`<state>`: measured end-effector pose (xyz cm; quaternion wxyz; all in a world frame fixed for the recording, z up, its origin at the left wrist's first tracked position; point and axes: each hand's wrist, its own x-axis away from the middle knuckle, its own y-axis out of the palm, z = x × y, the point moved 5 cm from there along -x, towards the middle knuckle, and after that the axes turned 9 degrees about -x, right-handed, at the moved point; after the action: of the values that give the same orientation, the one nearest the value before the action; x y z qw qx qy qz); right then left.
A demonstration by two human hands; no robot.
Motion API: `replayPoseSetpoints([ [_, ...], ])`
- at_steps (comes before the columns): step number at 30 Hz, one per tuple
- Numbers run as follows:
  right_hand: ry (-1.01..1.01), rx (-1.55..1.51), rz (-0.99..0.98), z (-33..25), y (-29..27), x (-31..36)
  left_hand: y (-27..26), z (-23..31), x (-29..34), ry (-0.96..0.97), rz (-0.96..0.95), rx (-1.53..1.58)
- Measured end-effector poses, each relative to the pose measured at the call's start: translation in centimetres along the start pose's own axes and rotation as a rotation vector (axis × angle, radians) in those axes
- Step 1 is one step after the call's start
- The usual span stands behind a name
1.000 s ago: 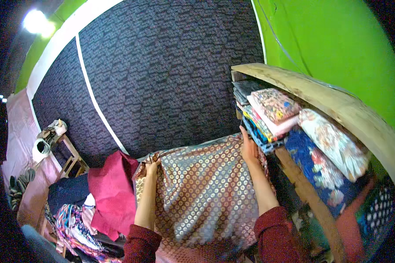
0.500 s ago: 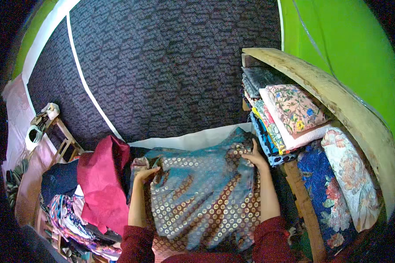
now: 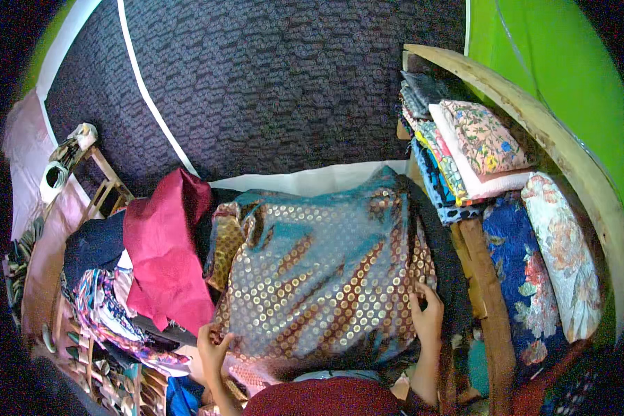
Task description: Unfolding, smoothing out, and folding a large patterned piece of fabric on a flat surface.
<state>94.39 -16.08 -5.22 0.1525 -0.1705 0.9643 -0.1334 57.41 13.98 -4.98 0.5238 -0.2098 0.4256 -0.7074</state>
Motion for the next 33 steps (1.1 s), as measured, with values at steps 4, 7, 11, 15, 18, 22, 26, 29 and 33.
replayPoseSetpoints([
  [4,-0.117,0.135,0.088,-1.8,-0.1,2.9,1.4,0.1,1.0,0.096,0.164,-0.161],
  [7,-0.102,0.206,0.134,-1.3,-0.1,5.5,0.9,0.1,2.2,0.044,0.324,-0.276],
  [11,0.016,0.086,0.272,0.7,1.4,10.4,2.2,-5.5,4.1,-0.007,0.576,0.074],
  [15,0.015,0.046,0.523,3.4,2.7,15.1,6.1,-8.4,7.4,-0.579,0.237,0.004],
  [18,0.011,-0.265,0.504,5.8,5.8,17.2,11.9,-13.6,6.7,-0.206,0.187,0.434],
  [22,0.337,-0.472,0.299,8.6,10.0,18.3,14.1,-18.8,5.5,-0.068,0.319,0.804],
  [26,0.544,-0.253,-0.077,9.1,7.4,18.8,14.6,-11.6,6.1,-0.007,-0.653,0.344],
  [29,0.665,-0.134,-0.227,8.4,9.0,19.3,14.6,-13.3,7.1,0.093,-0.753,0.497],
  [33,0.513,-0.231,-0.087,7.8,5.2,21.5,12.6,-8.5,10.4,-0.189,-0.870,0.460],
])
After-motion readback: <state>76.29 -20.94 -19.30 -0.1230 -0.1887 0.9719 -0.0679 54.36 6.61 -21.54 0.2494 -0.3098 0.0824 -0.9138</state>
